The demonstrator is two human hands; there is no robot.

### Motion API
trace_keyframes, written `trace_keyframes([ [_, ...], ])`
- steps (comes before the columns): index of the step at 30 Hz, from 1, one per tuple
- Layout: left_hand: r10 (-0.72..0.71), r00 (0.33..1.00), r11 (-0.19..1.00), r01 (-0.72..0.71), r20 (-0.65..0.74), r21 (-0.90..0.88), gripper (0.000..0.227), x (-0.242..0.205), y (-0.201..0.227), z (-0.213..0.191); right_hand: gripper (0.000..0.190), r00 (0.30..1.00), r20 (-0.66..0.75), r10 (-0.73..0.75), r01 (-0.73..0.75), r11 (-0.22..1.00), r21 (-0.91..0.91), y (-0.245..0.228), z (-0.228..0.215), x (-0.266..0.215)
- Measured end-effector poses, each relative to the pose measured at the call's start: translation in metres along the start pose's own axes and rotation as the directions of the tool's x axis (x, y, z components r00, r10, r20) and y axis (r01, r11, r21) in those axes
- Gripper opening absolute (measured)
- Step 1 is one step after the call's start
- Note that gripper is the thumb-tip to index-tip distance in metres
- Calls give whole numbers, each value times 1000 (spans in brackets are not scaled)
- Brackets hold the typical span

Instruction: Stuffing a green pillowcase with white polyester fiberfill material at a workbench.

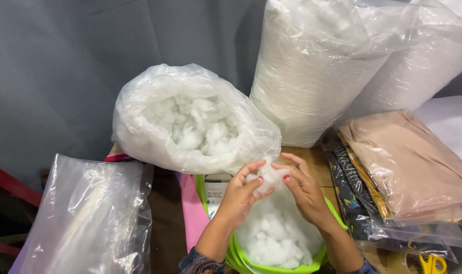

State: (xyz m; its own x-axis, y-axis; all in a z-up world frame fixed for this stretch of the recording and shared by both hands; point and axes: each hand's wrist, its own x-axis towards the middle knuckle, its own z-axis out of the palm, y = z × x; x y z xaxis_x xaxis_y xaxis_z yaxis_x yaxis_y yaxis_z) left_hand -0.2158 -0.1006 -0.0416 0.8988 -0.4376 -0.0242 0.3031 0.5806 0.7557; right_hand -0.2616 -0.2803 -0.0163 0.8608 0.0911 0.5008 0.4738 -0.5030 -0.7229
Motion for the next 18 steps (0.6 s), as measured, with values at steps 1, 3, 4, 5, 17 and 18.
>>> trace_keyframes([
  [1, -21, 999, 999, 22, -41, 34, 42, -2, -3, 2, 38, 996, -46, 73, -72, 997, 34, 9, -1, -7],
  [3, -15, 999, 992, 20, -33, 126, 43, -5, -10, 1, 31, 993, -79, 86, -84, 996, 29, 22, 1, -12],
  [4, -6, 1000, 976, 11, -23, 219, 44, -5, -13, 1, 26, 989, -112, 93, -91, 996, 25, 29, 2, -14],
  [5, -8, 1000, 975, 12, -22, 222, 44, -4, -19, -1, 26, 989, -114, 94, -91, 995, 27, 27, 2, -14],
  [17, 215, 966, 937, -163, -144, 310, 23, -7, -35, -27, 53, 962, 217, 168, -260, 808, 529, 54, -11, -32],
  [18, 271, 956, 903, -211, -116, 373, 25, -7, -34, -28, 55, 953, 209, 221, -296, 832, 470, 57, -10, -33],
])
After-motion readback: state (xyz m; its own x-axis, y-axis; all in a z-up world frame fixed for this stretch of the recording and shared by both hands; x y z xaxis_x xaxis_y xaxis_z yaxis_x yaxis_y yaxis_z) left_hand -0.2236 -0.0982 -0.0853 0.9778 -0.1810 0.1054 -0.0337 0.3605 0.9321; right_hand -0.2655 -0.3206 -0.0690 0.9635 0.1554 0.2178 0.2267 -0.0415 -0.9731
